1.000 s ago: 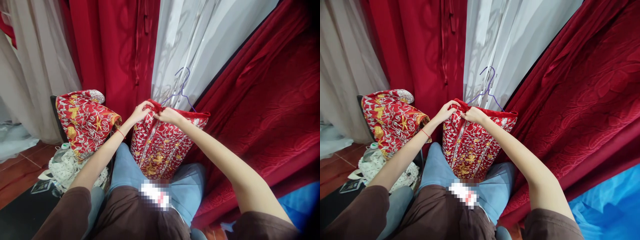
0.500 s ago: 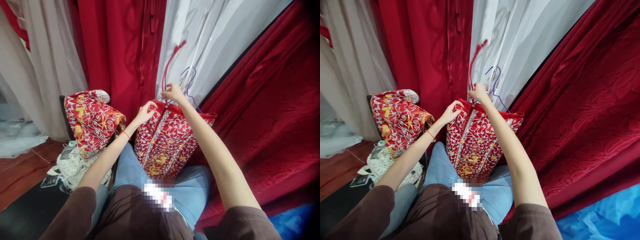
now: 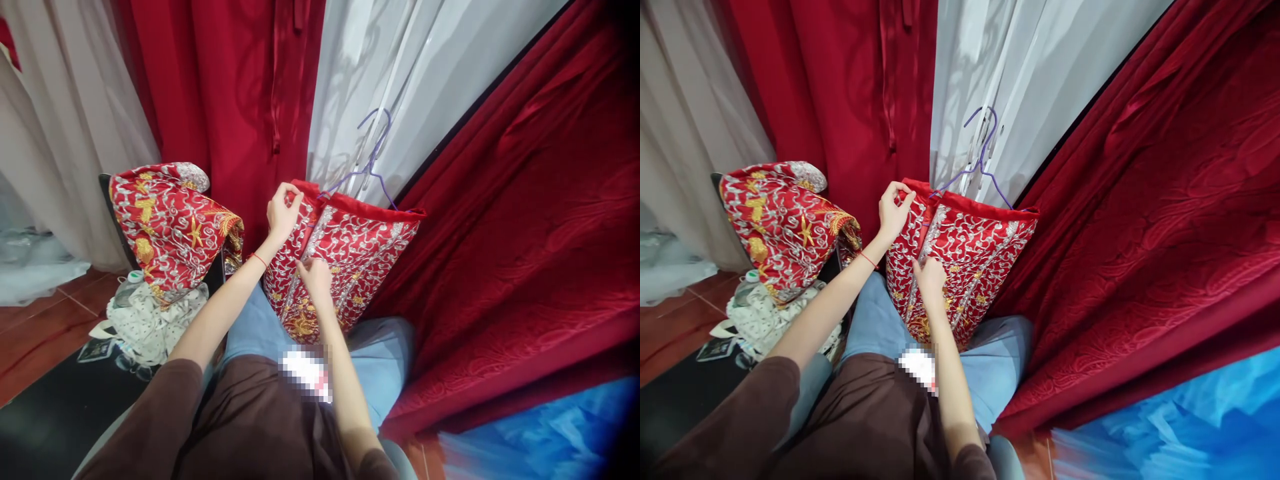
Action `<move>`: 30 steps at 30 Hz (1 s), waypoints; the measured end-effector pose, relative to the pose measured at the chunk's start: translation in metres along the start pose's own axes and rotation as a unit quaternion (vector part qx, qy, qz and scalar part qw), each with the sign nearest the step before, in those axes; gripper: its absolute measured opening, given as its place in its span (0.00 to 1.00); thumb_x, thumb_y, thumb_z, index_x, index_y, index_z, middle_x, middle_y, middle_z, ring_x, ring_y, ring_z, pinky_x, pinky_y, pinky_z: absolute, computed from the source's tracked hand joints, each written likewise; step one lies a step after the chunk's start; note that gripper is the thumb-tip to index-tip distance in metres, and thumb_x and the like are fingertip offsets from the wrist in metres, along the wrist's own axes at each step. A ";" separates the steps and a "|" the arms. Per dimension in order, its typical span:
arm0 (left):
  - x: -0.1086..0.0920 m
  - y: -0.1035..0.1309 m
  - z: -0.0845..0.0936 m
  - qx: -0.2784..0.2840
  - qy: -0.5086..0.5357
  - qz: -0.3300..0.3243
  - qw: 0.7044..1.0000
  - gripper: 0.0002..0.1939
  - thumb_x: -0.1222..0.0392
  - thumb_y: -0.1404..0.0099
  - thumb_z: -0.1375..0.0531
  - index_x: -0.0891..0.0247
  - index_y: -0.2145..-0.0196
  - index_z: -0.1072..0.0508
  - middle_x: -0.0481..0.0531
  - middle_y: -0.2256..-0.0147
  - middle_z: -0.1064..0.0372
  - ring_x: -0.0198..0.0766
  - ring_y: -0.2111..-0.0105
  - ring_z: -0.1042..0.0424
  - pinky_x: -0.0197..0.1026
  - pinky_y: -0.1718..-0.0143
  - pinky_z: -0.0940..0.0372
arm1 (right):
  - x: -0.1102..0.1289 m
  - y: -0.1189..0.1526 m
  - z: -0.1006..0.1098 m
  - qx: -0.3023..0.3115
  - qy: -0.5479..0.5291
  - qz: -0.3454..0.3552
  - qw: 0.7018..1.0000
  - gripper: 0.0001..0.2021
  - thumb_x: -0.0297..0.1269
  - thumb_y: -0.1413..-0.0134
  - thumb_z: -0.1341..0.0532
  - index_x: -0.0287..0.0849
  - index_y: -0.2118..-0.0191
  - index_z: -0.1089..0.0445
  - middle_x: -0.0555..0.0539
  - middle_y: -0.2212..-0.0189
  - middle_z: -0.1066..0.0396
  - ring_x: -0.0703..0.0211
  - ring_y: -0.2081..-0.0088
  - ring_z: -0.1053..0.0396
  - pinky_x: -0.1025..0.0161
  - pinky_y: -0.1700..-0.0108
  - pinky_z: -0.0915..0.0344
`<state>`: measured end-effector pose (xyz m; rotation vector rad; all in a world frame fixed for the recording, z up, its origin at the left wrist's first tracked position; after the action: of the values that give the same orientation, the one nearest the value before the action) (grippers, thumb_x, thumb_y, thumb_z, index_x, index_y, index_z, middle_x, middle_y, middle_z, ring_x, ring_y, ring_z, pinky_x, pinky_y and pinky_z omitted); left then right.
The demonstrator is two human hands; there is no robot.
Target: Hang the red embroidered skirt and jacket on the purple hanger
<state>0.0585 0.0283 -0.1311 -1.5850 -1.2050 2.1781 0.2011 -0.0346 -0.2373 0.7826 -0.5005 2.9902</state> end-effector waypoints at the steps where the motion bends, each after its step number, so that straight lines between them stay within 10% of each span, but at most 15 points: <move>1: 0.000 0.000 0.001 0.001 -0.002 0.003 1.000 0.04 0.58 0.32 0.42 0.58 0.64 0.33 0.48 0.62 0.28 0.37 0.60 0.28 0.37 0.57 0.36 | 0.000 -0.002 -0.016 0.010 0.013 -0.021 1.000 0.15 0.47 0.39 0.40 0.43 0.68 0.24 0.36 0.68 0.22 0.47 0.66 0.25 0.58 0.68 0.35; 7: -0.011 0.003 0.002 0.027 -0.002 -0.007 1.000 0.04 0.58 0.31 0.43 0.58 0.59 0.33 0.52 0.56 0.28 0.42 0.53 0.29 0.45 0.48 0.37 | -0.002 -0.015 -0.047 0.012 -0.095 -0.058 0.994 0.09 0.37 0.40 0.43 0.44 0.67 0.27 0.39 0.66 0.22 0.50 0.63 0.24 0.60 0.65 0.34; 12: -0.021 0.060 0.026 -0.008 -0.118 -0.030 0.993 0.13 0.59 0.32 0.44 0.60 0.50 0.34 0.62 0.43 0.36 0.54 0.37 0.44 0.55 0.40 0.45 | -0.014 -0.013 -0.055 0.107 -0.439 -0.071 0.889 0.11 0.37 0.48 0.43 0.42 0.79 0.35 0.50 0.83 0.31 0.64 0.82 0.36 0.66 0.74 0.39; 19: 0.042 0.146 0.010 0.254 -0.310 0.024 0.916 0.03 0.59 0.35 0.42 0.60 0.65 0.31 0.55 0.64 0.26 0.46 0.60 0.27 0.44 0.57 0.37 | -0.020 -0.010 -0.047 0.128 -0.487 -0.055 0.862 0.11 0.39 0.60 0.38 0.42 0.84 0.37 0.57 0.87 0.44 0.71 0.82 0.51 0.69 0.78 0.52; 30: 0.078 0.145 -0.011 0.269 -0.313 0.073 0.908 0.09 0.59 0.31 0.45 0.60 0.56 0.27 0.59 0.56 0.22 0.49 0.56 0.23 0.42 0.63 0.39 | 0.003 -0.008 -0.035 0.093 -0.554 -0.084 0.823 0.08 0.37 0.55 0.39 0.42 0.79 0.32 0.51 0.82 0.29 0.68 0.83 0.40 0.69 0.78 0.44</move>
<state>0.0786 -0.0157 -0.2891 -0.7915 -0.4949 2.8954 0.1826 -0.0170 -0.2622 2.3951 -0.0793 2.1158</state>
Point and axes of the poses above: each hand's wrist, its own y-axis away from the middle knuckle, its own z-axis out of the back of the hand, x = y × z, the point moved 5 cm from there along -y, towards the middle knuckle
